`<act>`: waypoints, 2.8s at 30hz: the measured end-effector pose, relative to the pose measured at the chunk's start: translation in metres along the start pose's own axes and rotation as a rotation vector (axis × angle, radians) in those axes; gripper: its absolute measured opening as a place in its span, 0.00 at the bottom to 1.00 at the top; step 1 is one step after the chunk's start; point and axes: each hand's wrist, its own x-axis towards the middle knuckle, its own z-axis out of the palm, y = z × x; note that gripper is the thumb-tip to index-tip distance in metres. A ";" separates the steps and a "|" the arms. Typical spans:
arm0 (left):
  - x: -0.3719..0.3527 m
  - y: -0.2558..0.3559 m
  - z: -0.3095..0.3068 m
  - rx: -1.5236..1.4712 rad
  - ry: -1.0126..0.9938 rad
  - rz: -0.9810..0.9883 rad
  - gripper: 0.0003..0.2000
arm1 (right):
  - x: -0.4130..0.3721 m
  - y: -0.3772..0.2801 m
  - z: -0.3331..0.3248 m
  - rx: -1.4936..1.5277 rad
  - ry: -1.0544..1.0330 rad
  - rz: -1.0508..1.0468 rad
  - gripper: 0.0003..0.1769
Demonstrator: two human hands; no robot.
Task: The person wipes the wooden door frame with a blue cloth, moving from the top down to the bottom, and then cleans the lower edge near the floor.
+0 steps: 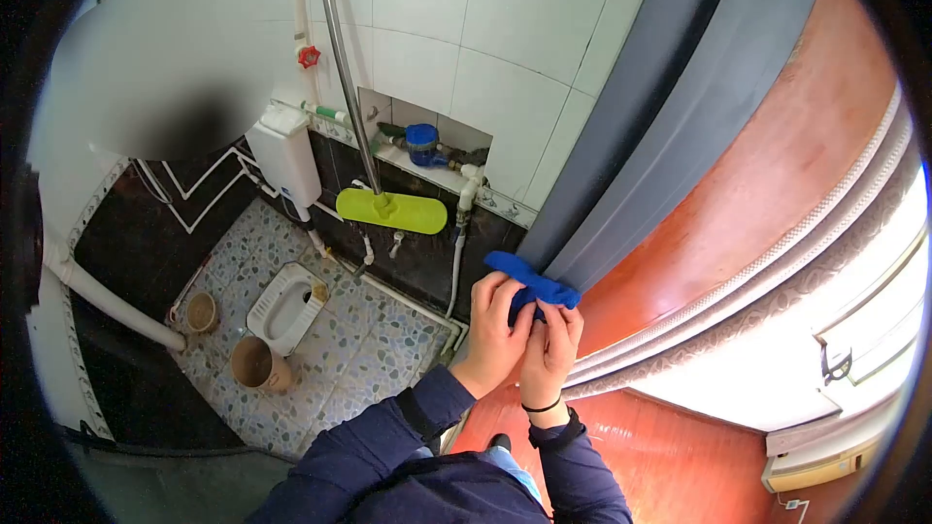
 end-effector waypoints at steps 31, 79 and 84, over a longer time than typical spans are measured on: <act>-0.106 -0.091 0.006 -0.030 -0.101 -0.451 0.11 | -0.089 0.093 0.028 -0.101 -0.317 0.205 0.21; -0.021 -0.038 -0.022 -0.141 0.047 -0.277 0.14 | -0.017 -0.011 0.023 -0.084 -0.289 0.032 0.27; 0.027 -0.002 -0.033 -0.258 -0.016 -0.164 0.18 | 0.026 -0.055 0.016 -0.024 -0.180 -0.108 0.27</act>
